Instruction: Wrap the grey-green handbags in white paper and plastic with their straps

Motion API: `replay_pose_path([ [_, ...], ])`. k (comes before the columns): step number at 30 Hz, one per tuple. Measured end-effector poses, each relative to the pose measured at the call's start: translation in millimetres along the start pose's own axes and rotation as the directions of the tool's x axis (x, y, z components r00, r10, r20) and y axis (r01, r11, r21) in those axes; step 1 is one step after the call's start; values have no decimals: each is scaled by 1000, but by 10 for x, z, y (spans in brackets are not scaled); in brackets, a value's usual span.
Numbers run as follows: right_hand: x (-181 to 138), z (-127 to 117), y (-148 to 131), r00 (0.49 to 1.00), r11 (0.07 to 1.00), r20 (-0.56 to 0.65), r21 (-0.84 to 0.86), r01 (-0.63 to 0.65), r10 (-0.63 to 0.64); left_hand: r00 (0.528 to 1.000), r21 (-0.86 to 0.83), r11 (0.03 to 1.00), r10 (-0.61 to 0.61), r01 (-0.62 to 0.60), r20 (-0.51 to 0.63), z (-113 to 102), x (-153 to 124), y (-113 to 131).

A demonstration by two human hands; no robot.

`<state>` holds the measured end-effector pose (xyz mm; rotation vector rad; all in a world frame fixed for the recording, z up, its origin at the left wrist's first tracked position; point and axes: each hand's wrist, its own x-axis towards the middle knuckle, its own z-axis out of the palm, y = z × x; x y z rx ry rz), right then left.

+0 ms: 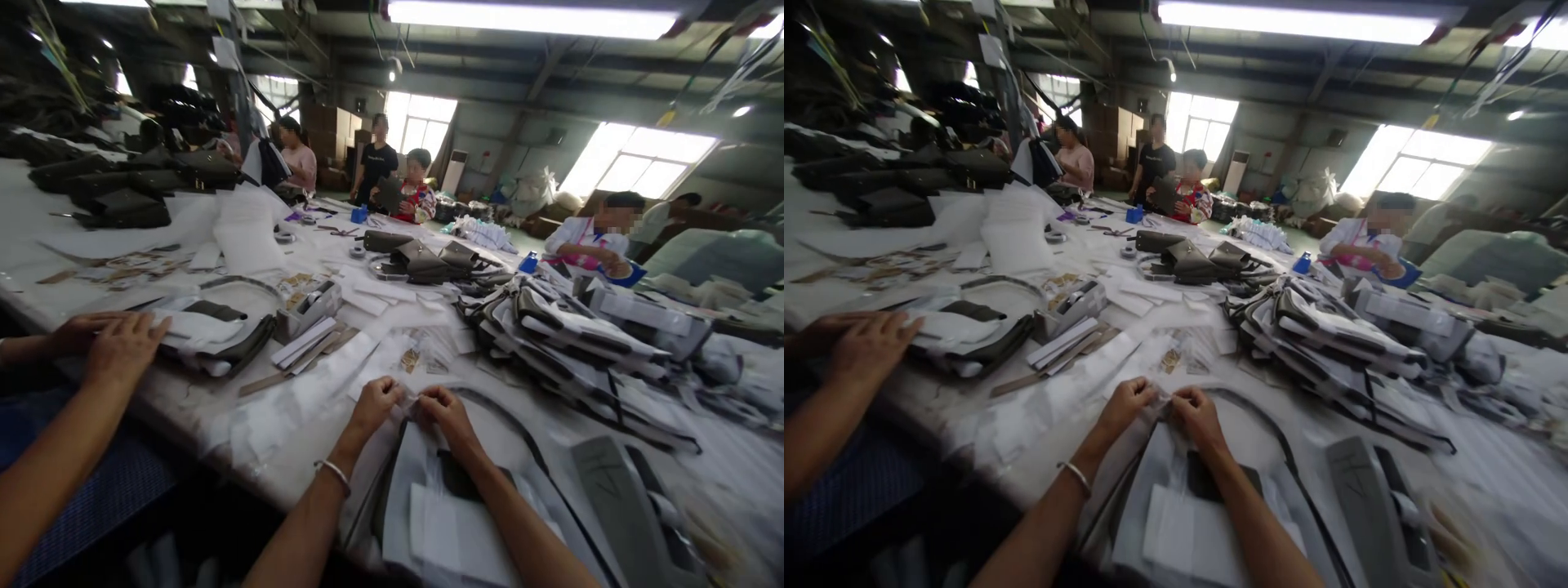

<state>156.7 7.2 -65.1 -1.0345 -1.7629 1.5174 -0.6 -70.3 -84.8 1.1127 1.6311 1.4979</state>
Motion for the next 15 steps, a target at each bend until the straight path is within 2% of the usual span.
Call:
replay_pose_path([
  [3,13,-21,11,1000,1000,-4,-19,4,-4,1000,-46,999,-20,20,-2,-11,31,-50],
  [9,30,6,72,988,978,27,-143,151,-149,1000,-108,994,-5,5,3,-1,60,-89],
  [15,24,17,53,990,983,86,-137,121,-110,1000,-70,998,6,-7,-21,-60,55,-48],
])
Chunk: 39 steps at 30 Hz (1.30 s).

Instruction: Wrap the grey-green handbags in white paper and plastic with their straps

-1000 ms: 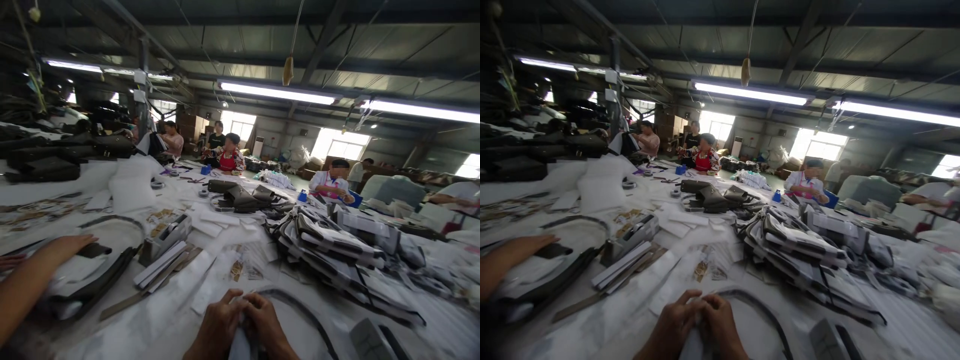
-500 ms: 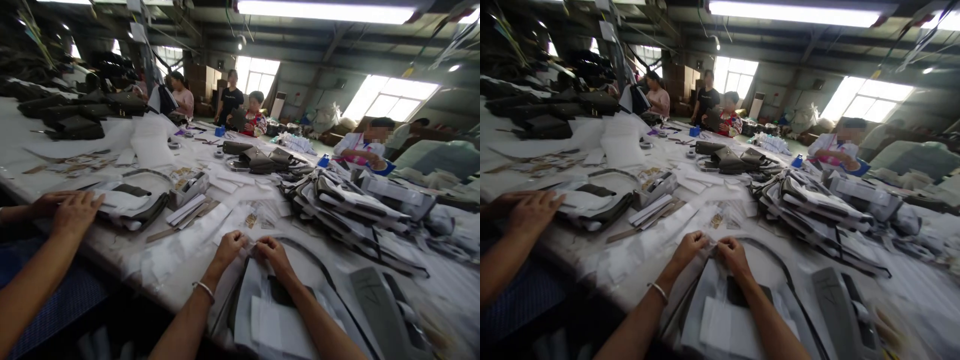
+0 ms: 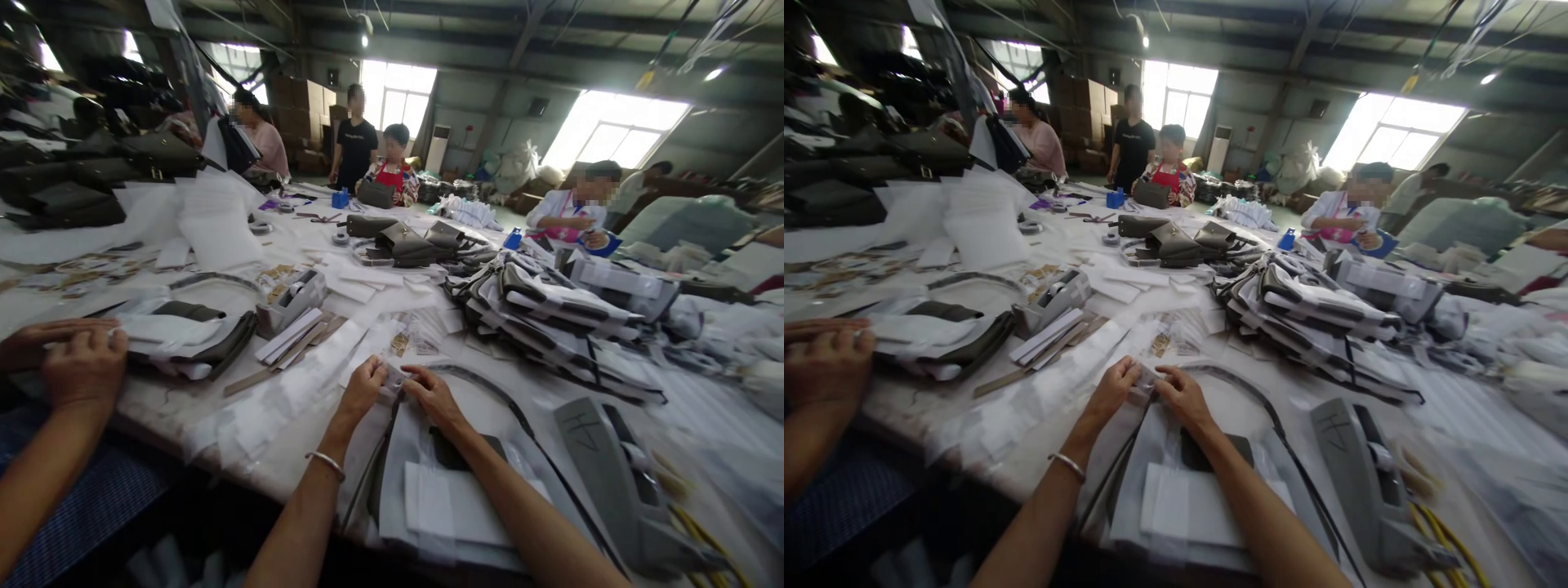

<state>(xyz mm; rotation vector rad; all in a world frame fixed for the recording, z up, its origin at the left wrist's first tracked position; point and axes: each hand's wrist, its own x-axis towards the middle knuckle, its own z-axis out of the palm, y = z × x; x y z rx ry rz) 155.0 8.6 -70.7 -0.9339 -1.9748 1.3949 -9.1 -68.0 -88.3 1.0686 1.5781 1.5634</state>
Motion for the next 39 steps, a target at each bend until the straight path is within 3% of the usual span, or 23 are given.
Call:
replay_pose_path([
  [5,10,10,-1,998,998,66,-66,-7,11,1000,-34,999,-9,9,1,-24,-20,40],
  [11,27,9,95,998,986,-11,-160,-55,54,997,-209,976,-74,67,-27,-41,-13,30],
  [13,16,16,85,999,967,12,-251,-35,39,996,-288,954,-87,84,1,-43,-38,63],
  [17,-19,15,10,995,817,95,-575,47,9,958,-444,868,-112,223,263,-26,-105,141],
  [19,-40,-13,-32,995,740,95,-671,44,27,938,-441,853,-141,278,318,-3,-114,147],
  [28,-35,-158,-127,989,457,52,-890,-16,136,963,-364,895,-208,258,170,105,1,-51],
  [32,100,-459,-115,985,324,-18,-943,-73,170,969,-350,905,-212,243,124,92,21,-94],
  [39,19,-1394,29,961,123,-229,-961,-249,154,977,-277,937,-192,212,96,40,32,-106],
])
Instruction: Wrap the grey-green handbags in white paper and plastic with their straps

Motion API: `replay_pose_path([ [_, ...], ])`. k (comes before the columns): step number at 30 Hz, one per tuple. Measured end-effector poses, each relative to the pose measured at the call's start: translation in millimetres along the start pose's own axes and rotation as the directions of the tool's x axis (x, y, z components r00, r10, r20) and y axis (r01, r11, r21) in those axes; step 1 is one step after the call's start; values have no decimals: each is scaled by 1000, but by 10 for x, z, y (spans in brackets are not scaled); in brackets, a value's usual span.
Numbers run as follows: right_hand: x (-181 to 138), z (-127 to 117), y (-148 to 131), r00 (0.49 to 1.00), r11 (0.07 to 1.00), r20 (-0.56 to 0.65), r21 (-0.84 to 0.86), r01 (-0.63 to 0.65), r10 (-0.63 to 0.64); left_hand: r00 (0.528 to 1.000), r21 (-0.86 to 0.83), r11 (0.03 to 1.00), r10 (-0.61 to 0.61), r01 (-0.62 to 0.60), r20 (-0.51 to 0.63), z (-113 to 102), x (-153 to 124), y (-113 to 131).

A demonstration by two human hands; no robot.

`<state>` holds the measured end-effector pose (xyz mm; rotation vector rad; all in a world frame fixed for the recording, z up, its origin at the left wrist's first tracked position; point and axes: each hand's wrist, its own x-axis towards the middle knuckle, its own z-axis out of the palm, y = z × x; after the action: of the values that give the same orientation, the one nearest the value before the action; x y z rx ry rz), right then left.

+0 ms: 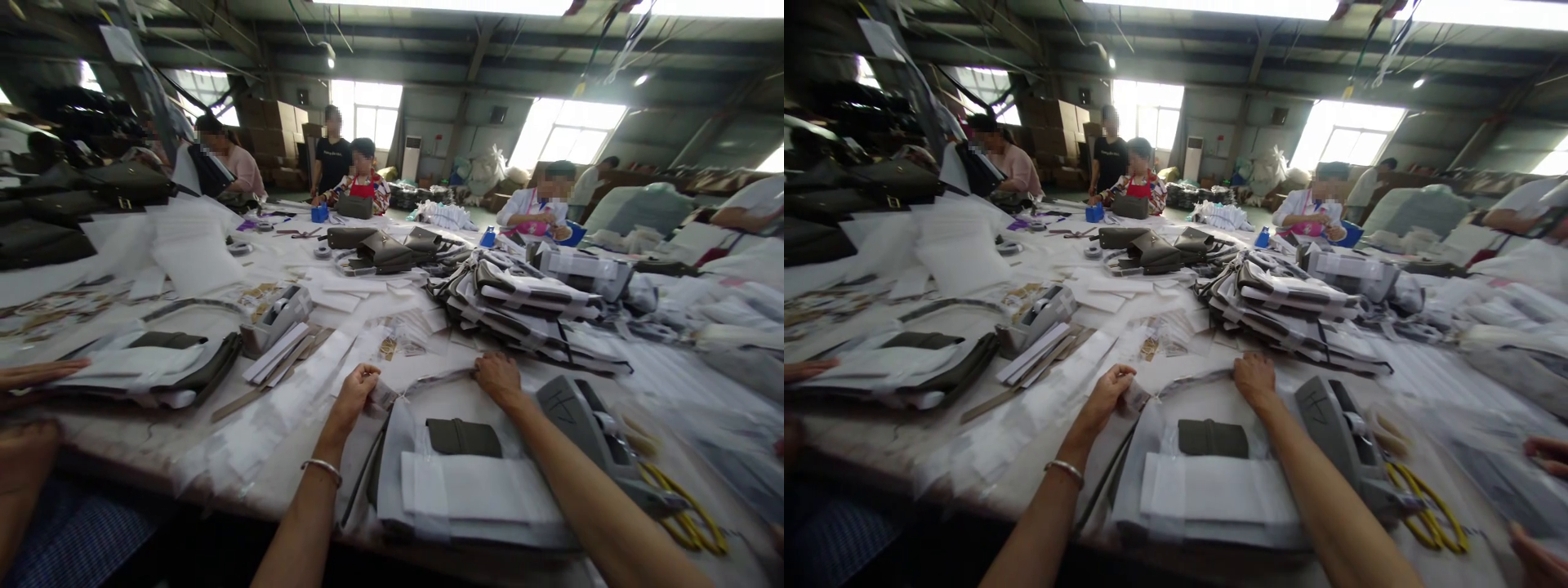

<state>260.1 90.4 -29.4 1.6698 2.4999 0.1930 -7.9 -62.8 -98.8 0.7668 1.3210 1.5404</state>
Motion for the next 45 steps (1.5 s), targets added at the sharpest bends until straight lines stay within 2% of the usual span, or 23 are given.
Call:
replay_pose_path([
  [4,-73,66,333,987,992,99,4,-128,126,999,96,995,35,-33,-12,-8,17,8],
  [7,-105,67,427,978,989,155,30,-148,142,993,200,974,116,-108,-25,4,10,36],
  [12,-111,64,362,998,996,56,72,-44,40,944,397,871,328,-288,-34,51,-57,96],
  [15,-131,138,302,999,995,43,98,5,-9,905,449,803,424,-392,33,99,-104,106],
  [17,-154,195,296,998,994,55,111,9,-15,882,467,755,447,-461,148,135,-129,94],
  [19,-171,225,316,998,993,64,118,7,-15,861,491,707,424,-509,281,169,-149,73],
  [21,-170,213,342,998,993,68,120,7,-15,853,524,674,382,-521,357,192,-166,54],
  [26,-107,47,276,997,988,35,140,58,-63,873,590,644,381,-487,305,191,-180,77],
  [29,-68,-48,93,991,976,-1,174,129,-131,874,617,620,383,-484,300,216,-157,150],
  [32,-42,-72,-161,978,955,-46,209,211,-205,869,635,594,351,-495,349,315,-120,253],
  [35,-42,-7,-386,961,934,-75,226,277,-267,876,678,555,289,-482,386,449,-109,343],
  [38,-79,113,-494,955,928,-69,226,296,-287,899,734,520,253,-437,357,513,-140,384],
  [45,-181,352,-463,938,912,-143,228,340,-315,920,765,512,250,-390,302,303,-175,476],
])
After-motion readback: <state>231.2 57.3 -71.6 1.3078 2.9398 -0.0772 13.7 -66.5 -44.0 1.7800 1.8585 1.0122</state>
